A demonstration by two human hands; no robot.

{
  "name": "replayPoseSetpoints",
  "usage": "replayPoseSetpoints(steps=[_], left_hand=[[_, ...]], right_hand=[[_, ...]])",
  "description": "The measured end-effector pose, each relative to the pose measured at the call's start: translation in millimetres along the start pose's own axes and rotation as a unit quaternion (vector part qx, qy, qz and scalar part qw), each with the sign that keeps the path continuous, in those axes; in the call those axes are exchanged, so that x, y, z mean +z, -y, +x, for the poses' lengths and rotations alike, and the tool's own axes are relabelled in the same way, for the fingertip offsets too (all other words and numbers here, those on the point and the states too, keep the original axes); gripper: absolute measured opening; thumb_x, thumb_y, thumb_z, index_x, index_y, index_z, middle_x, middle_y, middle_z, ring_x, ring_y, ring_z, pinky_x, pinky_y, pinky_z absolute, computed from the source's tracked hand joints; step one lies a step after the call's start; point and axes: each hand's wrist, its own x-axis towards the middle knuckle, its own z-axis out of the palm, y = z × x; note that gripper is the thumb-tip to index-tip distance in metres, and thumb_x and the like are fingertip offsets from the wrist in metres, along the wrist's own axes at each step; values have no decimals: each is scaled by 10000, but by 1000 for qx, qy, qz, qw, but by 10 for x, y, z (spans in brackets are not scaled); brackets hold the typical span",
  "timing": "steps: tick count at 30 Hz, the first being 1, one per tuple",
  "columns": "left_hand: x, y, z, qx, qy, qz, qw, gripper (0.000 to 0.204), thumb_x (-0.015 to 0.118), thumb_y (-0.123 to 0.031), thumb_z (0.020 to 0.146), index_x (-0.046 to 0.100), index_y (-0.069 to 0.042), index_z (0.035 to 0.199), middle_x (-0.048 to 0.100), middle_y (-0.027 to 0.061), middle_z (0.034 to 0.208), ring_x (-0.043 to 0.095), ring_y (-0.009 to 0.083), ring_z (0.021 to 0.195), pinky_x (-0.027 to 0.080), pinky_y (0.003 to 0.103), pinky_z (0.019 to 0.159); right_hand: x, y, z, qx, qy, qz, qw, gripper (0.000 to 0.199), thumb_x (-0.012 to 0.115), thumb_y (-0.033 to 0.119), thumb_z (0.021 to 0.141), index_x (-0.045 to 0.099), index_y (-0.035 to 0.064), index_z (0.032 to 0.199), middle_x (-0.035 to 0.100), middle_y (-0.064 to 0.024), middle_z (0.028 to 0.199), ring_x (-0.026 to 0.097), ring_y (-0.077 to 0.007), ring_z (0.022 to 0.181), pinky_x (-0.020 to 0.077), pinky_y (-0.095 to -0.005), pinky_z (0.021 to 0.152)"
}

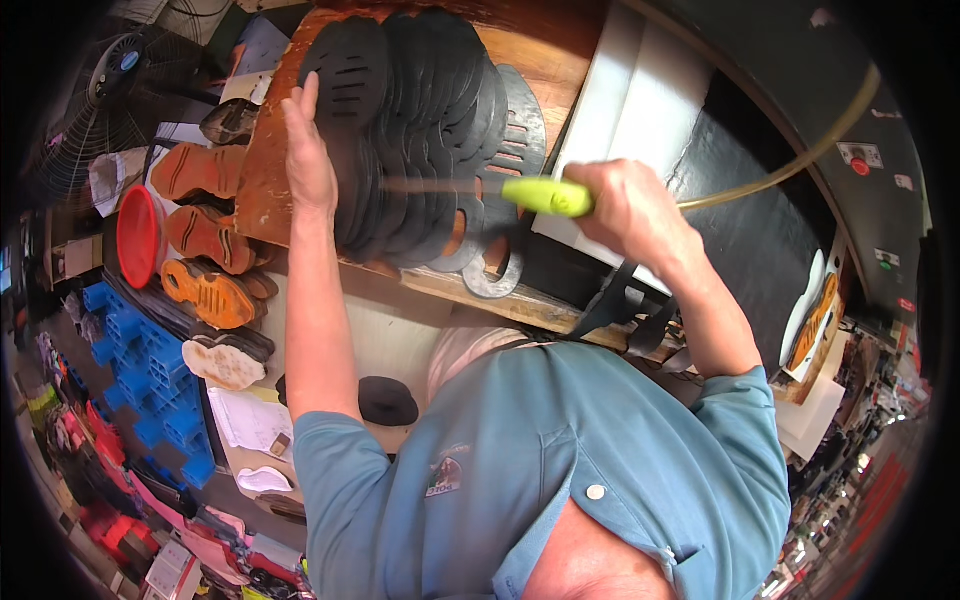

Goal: The person uses a green air nozzle to blow air onto a stack of black shoe insoles, then separates and inspects them by hand. The person repeats this process on multiple insoles, turning them over and blowing air into the grooves before stacking them on the workbench.

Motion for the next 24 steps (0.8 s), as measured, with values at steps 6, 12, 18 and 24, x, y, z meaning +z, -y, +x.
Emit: replayPoseSetpoints(steps=[6,12,18,24], left_hand=[[-144,192,109,-10,-6,-27,1000,894,163,-674,1167,271,0,1744,107,191,1857,-37,298,1727,-37,444,1369],[-84,226,119,-5,3,11,1000,868,179,-657,1171,290,-10,1738,121,200,1852,-20,312,1724,-20,449,1370],[-101,250,135,-3,9,32,999,842,196,-640,1175,310,-19,1732,136,209,1846,-3,327,1722,-3,454,1370],[-119,256,127,1,12,50,999,817,212,-623,1179,329,-29,1726,150,219,1841,14,341,1719,14,458,1370]], right_hand=[[47,-108,208,32,-28,-20,999,112,779,157,896,760,57,942,740,-215,782,752,-430,778,597,-524,710],[-162,-483,504,131,-92,-56,986,297,799,318,1001,788,22,998,741,-254,846,725,-447,805,575,-506,761],[-238,-428,48,49,31,-27,998,175,794,196,939,767,23,943,738,-224,825,722,-454,811,575,-523,753],[-343,-400,-189,72,86,-30,993,124,807,101,862,722,18,898,700,-225,791,698,-454,770,561,-502,704]])
